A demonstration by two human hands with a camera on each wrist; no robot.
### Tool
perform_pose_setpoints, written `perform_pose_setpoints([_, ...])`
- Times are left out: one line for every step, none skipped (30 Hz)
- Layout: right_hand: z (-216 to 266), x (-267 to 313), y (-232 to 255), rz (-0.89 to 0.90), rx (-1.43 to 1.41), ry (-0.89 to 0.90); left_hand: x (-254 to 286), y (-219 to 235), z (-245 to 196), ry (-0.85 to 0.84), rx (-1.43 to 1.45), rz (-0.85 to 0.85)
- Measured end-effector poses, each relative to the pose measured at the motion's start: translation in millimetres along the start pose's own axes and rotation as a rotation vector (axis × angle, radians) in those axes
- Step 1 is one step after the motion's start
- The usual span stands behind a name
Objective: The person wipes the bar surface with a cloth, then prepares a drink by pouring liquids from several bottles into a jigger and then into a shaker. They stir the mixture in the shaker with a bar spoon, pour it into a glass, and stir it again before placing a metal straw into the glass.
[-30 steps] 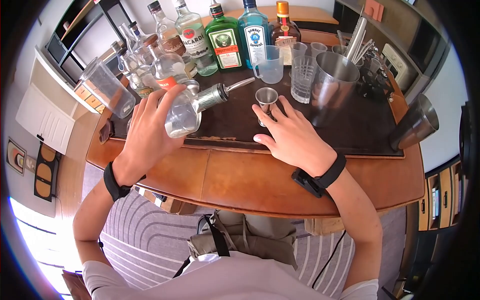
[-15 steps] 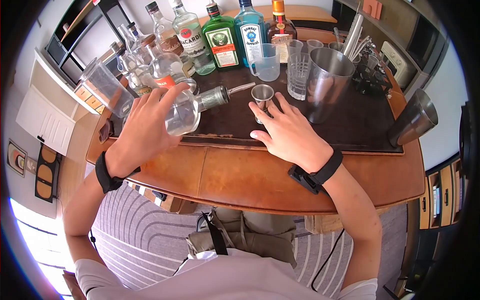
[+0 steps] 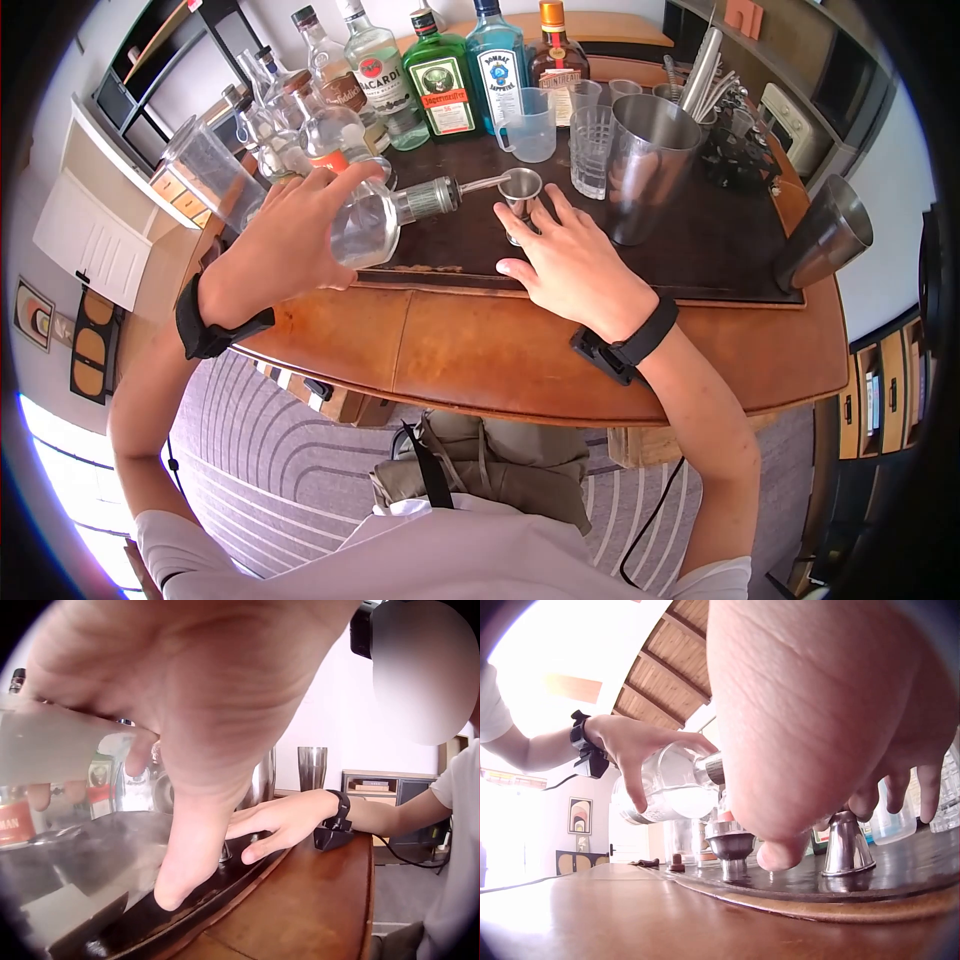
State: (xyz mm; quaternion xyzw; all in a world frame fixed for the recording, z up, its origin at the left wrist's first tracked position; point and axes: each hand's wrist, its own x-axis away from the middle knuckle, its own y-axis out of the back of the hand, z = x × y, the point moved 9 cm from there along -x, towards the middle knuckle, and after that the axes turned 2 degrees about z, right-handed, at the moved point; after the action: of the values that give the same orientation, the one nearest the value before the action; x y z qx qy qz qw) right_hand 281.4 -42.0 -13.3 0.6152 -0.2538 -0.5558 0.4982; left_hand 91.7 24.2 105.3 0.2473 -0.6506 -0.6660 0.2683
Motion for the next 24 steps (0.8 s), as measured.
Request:
perform_pose_setpoints([-0.1,0.1,-0.3,-0.001,0.000,0.000,0.1,-0.2,-0.3,0.004,-0.008,0.007])
perform_pose_setpoints([-0.2,0.1,-0.4,-0.001,-0.001,0.000,0.2,-0.2,-0.6,0.008,-0.016,0.015])
perform_pose_setpoints([-0.5,0.1,-0.7,-0.001,-0.002,-0.002,0.4,0.6,-1.5,0.009,-0.030,0.016])
perform_pose_setpoints([-0.7,0.0,-1.0,-0.001,-0.002,-0.004,0.6,1.5,-2.6,0.011,-0.044,0.017])
perform_pose_setpoints([-1.0,-0.1,-1.3,0.000,-0.003,-0.005,0.7,2.1,-3.2,0.012,-0.058,0.018])
perform_pose_setpoints([-1.3,-0.3,-1.4,-0.001,-0.001,-0.008,0.5,2.6,-3.8,0.010,-0.071,0.018])
perform_pose_setpoints([-1.4,-0.3,-1.6,-0.001,0.000,-0.011,0.1,2.9,-4.3,0.009,-0.084,0.019])
perform_pose_setpoints([-1.7,-0.3,-2.0,0.000,0.003,-0.013,-0.6,2.7,-4.8,0.008,-0.096,0.019])
perform_pose_setpoints([-1.8,-0.5,-2.0,0.001,0.002,-0.012,-1.3,2.3,-5.0,0.013,-0.099,0.028])
perform_pose_setpoints([-2.0,-0.8,-2.0,0.001,0.001,-0.011,-1.9,2.5,-5.5,0.017,-0.103,0.038])
perform_pose_setpoints([-2.1,-0.7,-2.0,0.002,0.000,-0.011,-2.5,2.9,-6.2,0.020,-0.107,0.048])
perform_pose_setpoints([-1.9,-0.2,-1.8,0.001,0.000,-0.012,-2.6,4.1,-6.8,0.032,-0.106,0.061])
perform_pose_setpoints([-2.2,0.0,-2.6,-0.001,0.001,-0.011,-3.1,5.0,-7.5,0.044,-0.106,0.073])
perform_pose_setpoints([-2.2,0.1,-3.0,-0.003,0.001,-0.011,-3.4,5.0,-7.3,0.056,-0.105,0.085])
perform_pose_setpoints([-2.1,0.2,-2.8,-0.001,0.002,-0.012,-3.9,5.7,-7.4,0.054,-0.100,0.083])
perform_pose_setpoints([-2.0,0.2,-2.5,0.002,0.004,-0.013,-4.3,6.3,-7.3,0.052,-0.095,0.080])
perform_pose_setpoints([-1.9,0.2,-2.4,0.004,0.006,-0.014,-4.6,6.9,-7.1,0.050,-0.090,0.078])
perform_pose_setpoints([-1.8,0.2,-2.3,0.005,0.004,-0.013,-4.8,7.5,-7.2,0.041,-0.081,0.074])
perform_pose_setpoints([-1.8,0.0,-2.5,0.005,0.003,-0.011,-4.8,7.9,-7.0,0.033,-0.073,0.068])
perform_pose_setpoints([-1.8,-0.1,-2.5,0.006,0.001,-0.010,-4.9,8.5,-7.4,0.025,-0.065,0.064])
perform_pose_setpoints([-2.2,-0.2,-3.0,0.011,0.002,-0.014,-5.1,9.1,-7.5,0.026,-0.082,0.067])
perform_pose_setpoints([-2.6,-0.3,-3.7,0.015,0.002,-0.018,-5.2,10.0,-7.8,0.028,-0.098,0.070])
perform_pose_setpoints([-2.9,-0.3,-4.3,0.020,0.003,-0.022,-5.1,10.6,-8.1,0.030,-0.115,0.073])
perform_pose_setpoints([-2.9,-0.3,-4.3,0.020,0.004,-0.023,-4.9,11.1,-8.6,0.026,-0.119,0.073])
